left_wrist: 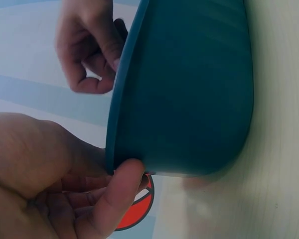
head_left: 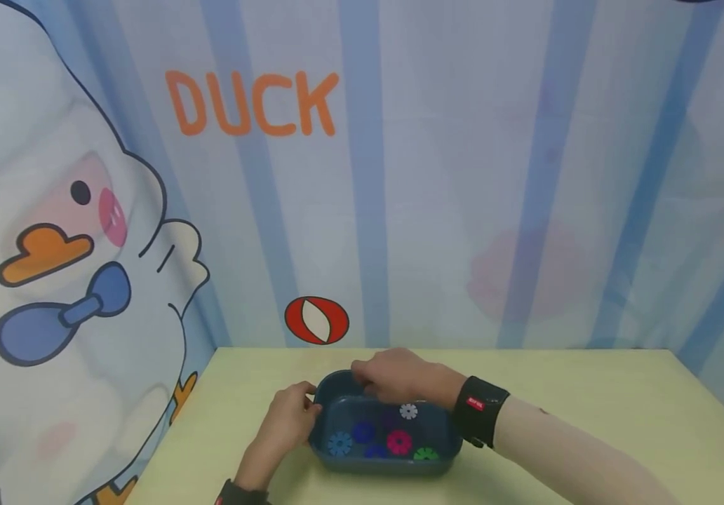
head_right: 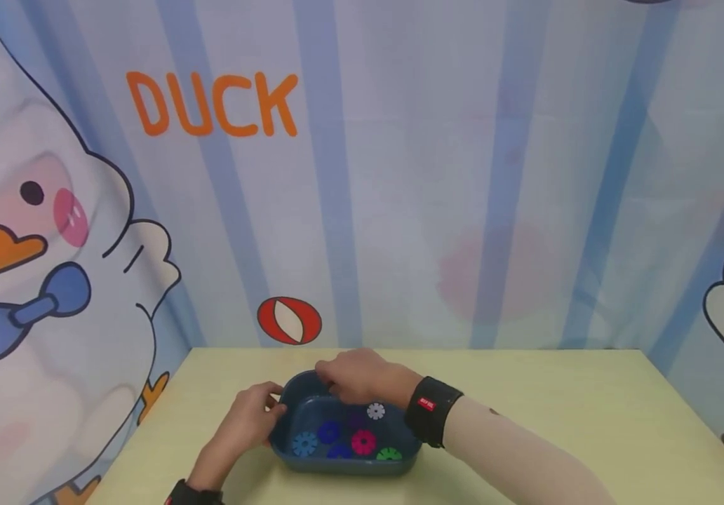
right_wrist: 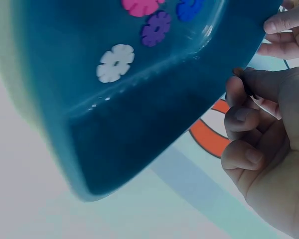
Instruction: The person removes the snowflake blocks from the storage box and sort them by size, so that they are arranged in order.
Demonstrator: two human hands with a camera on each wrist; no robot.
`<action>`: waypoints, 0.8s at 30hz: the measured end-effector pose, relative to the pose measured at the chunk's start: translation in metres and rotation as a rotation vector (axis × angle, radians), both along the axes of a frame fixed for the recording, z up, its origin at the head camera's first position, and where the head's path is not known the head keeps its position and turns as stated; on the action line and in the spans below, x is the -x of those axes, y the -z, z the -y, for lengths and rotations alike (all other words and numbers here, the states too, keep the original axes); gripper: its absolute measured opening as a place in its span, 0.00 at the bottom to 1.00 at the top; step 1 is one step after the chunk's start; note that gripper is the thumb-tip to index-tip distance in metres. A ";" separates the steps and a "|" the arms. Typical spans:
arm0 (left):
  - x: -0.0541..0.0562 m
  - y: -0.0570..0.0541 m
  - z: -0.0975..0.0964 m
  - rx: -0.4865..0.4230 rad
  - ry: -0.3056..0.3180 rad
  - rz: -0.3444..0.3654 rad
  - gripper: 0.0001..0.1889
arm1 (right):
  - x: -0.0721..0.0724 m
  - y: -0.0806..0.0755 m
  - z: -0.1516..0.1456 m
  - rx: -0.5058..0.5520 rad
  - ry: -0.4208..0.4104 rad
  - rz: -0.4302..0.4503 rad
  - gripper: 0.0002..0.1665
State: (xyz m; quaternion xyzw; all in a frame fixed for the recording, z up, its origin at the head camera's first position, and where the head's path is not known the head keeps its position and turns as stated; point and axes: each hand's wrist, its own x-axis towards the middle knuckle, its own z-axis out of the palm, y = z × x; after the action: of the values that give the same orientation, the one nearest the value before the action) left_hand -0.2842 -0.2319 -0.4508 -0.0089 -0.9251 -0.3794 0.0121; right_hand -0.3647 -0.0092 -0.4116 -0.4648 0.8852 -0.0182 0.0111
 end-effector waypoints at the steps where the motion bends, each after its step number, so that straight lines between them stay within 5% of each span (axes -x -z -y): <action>1: 0.000 0.000 0.000 -0.002 -0.002 -0.002 0.17 | -0.001 0.000 -0.004 0.011 -0.001 0.004 0.06; 13: -0.002 -0.001 -0.001 0.002 -0.026 0.002 0.16 | -0.005 0.002 -0.049 0.131 0.028 0.075 0.06; 24: 0.000 0.002 -0.002 0.004 -0.029 0.026 0.17 | -0.003 0.009 -0.075 0.210 0.056 0.040 0.06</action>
State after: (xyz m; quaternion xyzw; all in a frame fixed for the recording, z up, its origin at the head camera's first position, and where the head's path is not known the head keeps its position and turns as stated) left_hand -0.2840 -0.2304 -0.4525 0.0094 -0.9260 -0.3774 0.0056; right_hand -0.3616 0.0655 -0.4201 -0.4381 0.8906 -0.1206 -0.0205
